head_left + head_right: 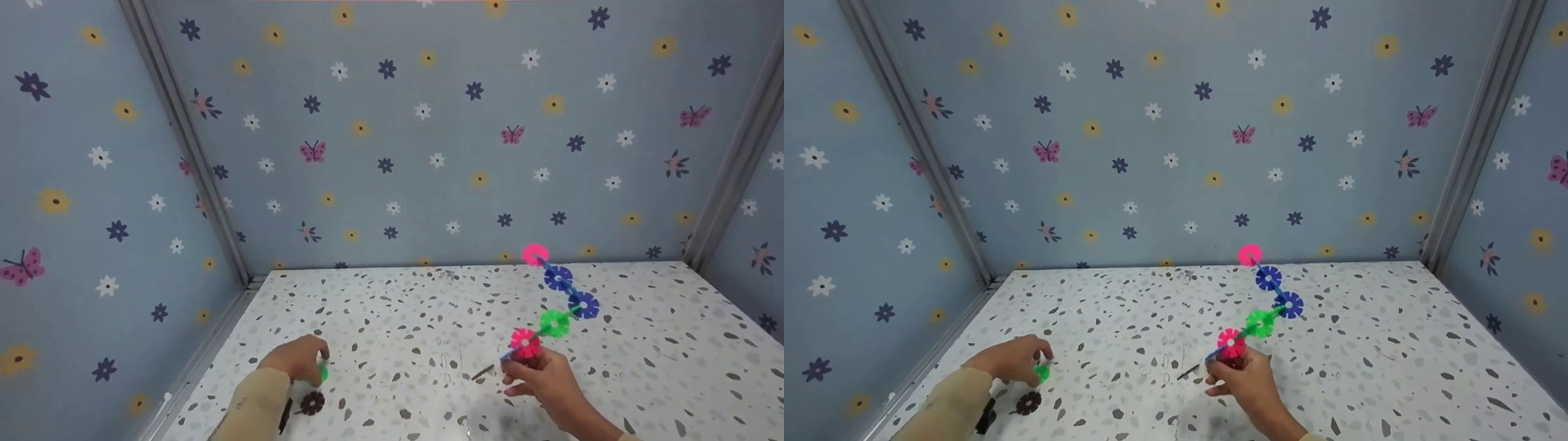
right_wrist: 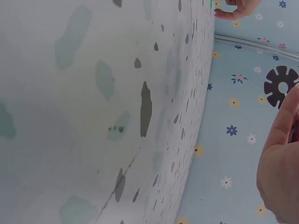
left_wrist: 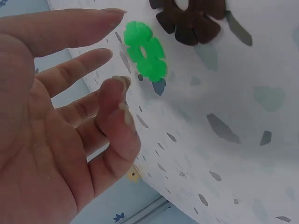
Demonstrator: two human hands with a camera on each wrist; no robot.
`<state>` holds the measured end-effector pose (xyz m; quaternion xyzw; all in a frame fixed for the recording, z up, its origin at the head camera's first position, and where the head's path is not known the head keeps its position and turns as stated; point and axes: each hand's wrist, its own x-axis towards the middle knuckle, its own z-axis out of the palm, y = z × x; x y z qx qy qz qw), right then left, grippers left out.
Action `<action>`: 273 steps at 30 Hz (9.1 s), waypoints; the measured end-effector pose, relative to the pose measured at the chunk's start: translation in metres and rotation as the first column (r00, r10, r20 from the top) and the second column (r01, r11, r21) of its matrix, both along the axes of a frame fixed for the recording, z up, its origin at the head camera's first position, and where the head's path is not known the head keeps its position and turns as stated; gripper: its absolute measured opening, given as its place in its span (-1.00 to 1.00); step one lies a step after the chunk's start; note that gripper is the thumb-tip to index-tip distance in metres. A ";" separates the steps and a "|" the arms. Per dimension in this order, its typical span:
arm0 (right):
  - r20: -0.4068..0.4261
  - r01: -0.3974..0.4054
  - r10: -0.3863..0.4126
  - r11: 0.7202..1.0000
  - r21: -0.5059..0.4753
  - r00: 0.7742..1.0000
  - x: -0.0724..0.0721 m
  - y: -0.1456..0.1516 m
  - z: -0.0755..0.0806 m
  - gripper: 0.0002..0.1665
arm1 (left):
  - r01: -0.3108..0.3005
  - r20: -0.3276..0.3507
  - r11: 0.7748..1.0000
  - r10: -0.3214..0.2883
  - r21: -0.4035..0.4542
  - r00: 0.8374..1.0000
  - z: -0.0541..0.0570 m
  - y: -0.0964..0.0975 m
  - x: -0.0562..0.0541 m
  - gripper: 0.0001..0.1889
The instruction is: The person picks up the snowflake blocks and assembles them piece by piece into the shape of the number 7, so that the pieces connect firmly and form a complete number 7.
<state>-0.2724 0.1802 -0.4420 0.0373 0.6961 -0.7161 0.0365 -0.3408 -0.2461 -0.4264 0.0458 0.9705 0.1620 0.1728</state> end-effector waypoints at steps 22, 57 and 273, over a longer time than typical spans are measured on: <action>-0.001 0.007 -0.007 1.000 -0.009 1.000 0.003 -0.007 -0.001 -0.75 | -0.094 0.020 0.993 0.093 0.065 0.995 -0.007 -0.011 0.004 -0.65; 0.010 0.051 -0.051 0.997 -0.053 0.999 0.000 -0.017 0.000 -0.76 | 0.322 -0.304 0.874 -0.216 0.363 0.928 -0.016 0.085 0.022 -0.87; -0.023 -0.174 0.173 0.960 -0.219 0.985 0.014 -0.013 0.005 -0.86 | 0.764 -0.935 0.628 -0.158 0.152 0.316 -0.027 0.158 0.076 -0.72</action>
